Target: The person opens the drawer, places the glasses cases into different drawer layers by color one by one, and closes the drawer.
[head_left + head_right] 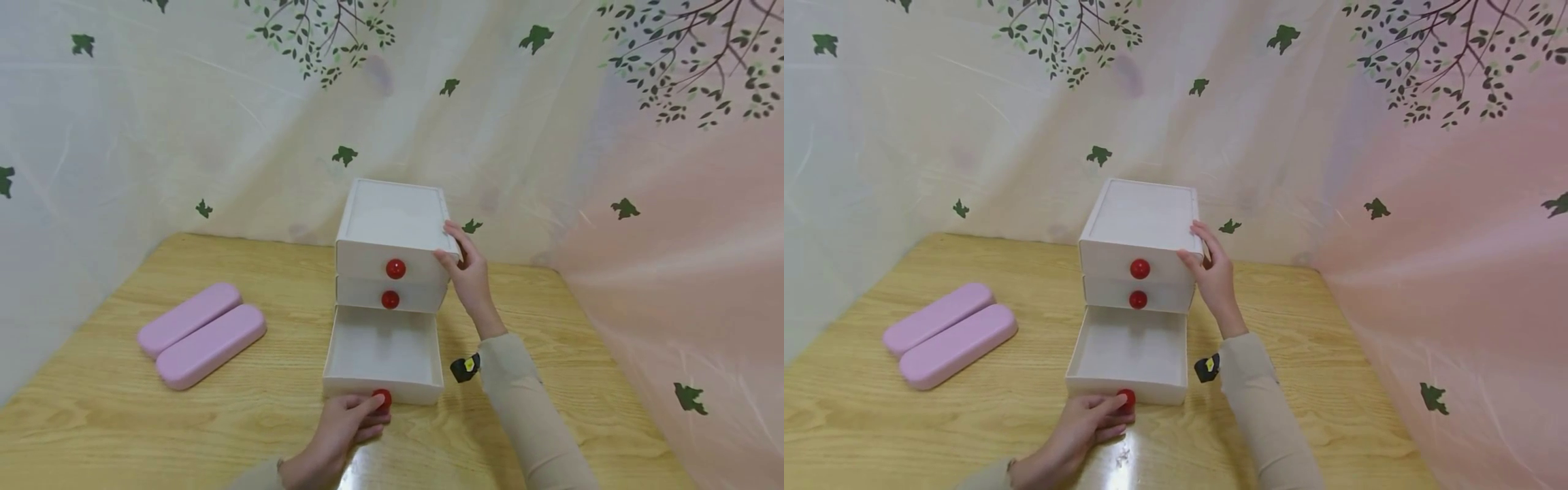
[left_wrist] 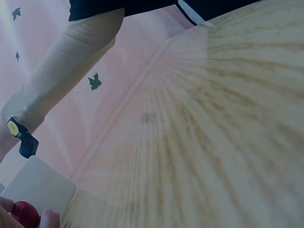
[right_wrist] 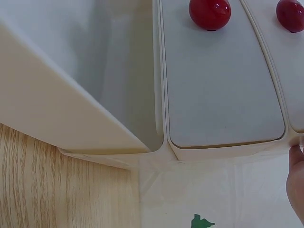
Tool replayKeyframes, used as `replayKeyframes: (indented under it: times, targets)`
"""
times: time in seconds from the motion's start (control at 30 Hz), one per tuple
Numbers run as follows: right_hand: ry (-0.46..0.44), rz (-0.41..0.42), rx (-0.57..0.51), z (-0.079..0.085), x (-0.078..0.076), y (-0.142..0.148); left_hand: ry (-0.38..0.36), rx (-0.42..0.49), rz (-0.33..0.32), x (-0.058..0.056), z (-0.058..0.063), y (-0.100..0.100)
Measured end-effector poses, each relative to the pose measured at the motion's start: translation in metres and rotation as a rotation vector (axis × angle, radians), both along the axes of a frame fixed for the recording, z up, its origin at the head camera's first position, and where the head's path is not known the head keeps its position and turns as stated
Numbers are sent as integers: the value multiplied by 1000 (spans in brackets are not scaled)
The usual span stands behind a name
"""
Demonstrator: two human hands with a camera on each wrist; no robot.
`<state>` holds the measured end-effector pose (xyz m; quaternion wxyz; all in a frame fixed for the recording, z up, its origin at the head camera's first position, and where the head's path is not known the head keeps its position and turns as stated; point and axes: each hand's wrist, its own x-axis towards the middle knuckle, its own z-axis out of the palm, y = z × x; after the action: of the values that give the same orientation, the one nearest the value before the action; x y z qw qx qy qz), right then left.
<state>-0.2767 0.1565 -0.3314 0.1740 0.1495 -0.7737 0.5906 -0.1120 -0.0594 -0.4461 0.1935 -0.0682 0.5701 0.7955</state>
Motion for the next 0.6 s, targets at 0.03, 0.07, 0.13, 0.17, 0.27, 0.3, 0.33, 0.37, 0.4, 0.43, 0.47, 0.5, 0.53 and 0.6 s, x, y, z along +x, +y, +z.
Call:
replayKeyframes:
  times: [0.03, 0.07, 0.13, 0.17, 0.27, 0.3, 0.33, 0.37, 0.4, 0.43, 0.47, 0.5, 0.53, 0.6]
  targets:
    - [-3, 3, 0, 3, 3, -1, -1, -2, -2, 0, -1, -1]
    - [-7, 5, -1, 6, 6, -3, -1, -5, -5, 0, -1, -1]
    - [-14, 10, -6, 12, 12, -5, -11, -8, -10, 0, -1, -1]
    - [-22, 10, -6, 16, 15, -7, -11, -11, -10, 1, -1, -1]
    - [-31, 4, 3, 20, 19, -8, -2, -13, -10, 1, -1, -1]
    - [-32, 4, 3, 20, 18, -8, 3, -12, -11, 1, -1, -1]
    - [-33, 2, 5, 20, 18, -8, 8, -13, -14, 1, -1, -2]
    - [-35, 2, 6, 20, 18, -8, 13, -12, -18, 1, -1, -2]
    - [-35, 1, 7, 20, 18, -8, 15, -9, -23, 1, -1, -2]
    - [-36, 1, 7, 20, 18, -8, 20, -12, -32, 1, -1, -3]
    - [-37, 1, 8, 20, 18, -8, 25, -15, -42, 0, -1, -4]
    - [-37, 1, 8, 20, 18, -8, 26, -19, -53, 0, -1, -5]
    - [-37, 1, 8, 20, 18, -7, 25, -21, -65, -1, -1, -6]
    - [-36, 0, 11, 19, 18, -7, 20, -19, -90, -2, 0, -8]
